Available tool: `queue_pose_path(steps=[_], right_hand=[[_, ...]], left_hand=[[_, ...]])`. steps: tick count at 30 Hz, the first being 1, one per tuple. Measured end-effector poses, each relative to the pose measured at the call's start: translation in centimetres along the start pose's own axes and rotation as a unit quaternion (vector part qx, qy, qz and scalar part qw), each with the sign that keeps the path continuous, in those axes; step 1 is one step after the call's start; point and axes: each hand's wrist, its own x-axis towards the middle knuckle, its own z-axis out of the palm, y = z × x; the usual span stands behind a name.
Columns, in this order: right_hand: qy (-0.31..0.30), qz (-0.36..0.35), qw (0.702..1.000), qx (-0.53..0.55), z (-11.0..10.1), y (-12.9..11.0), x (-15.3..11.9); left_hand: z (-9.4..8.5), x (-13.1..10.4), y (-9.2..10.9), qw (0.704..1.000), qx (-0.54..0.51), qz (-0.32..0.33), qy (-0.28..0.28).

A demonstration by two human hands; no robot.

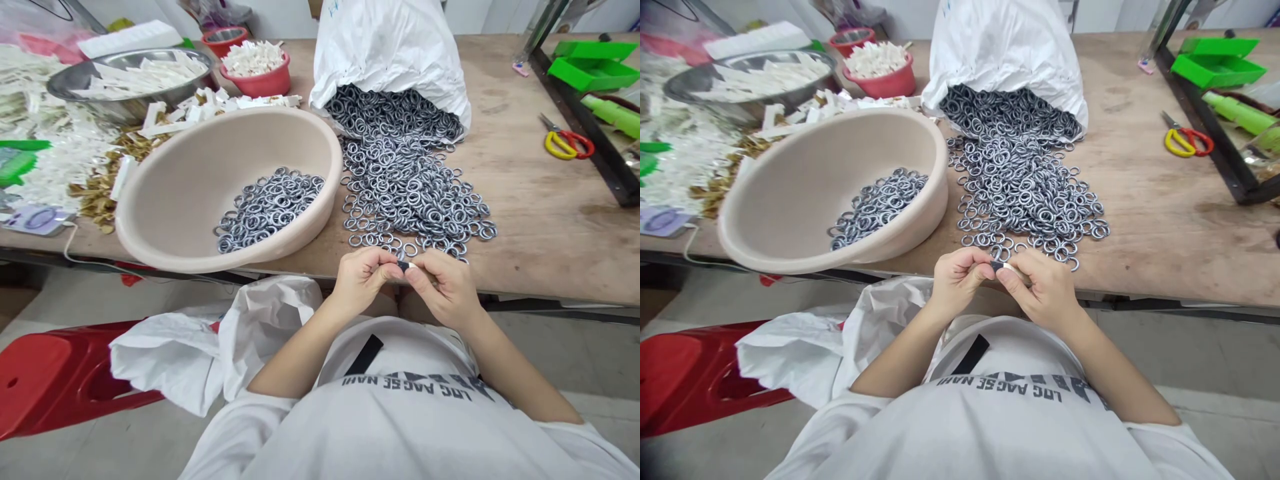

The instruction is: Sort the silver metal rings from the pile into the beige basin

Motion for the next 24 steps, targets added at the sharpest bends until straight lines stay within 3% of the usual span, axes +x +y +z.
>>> queue_pose_path(steps=[3, 6, 12, 16, 20, 24], right_hand=[[-0.001, 0.008, 1.000, 0.006, 0.2, 0.1, -0.1], [0.003, 0.019, 1.000, 0.003, 0.5, 0.6, 0.1], [0.049, 0.125, 0.989, -0.060, 1.0, 3.2, 1.1], [0.014, 0.109, 0.989, -0.101, 1.8, 3.3, 1.4], [-0.067, 0.060, 0.973, -0.212, 3.3, 2.8, 1.7], [-0.101, 0.057, 0.958, -0.262, 3.8, 3.1, 2.5]], left_hand=[[0.0, 0.1, -0.1, 1.000, 0.002, 0.008, -0.004], [-0.1, -0.1, -0.2, 0.999, -0.027, -0.026, -0.017], [-0.3, -1.5, 0.6, 0.979, -0.158, -0.046, -0.122], [-1.3, -1.7, -0.1, 0.979, -0.164, -0.119, -0.022], [-2.4, -1.8, -1.9, 0.978, -0.149, -0.124, 0.075], [-2.9, -2.1, -2.6, 0.976, -0.097, -0.167, 0.104]])
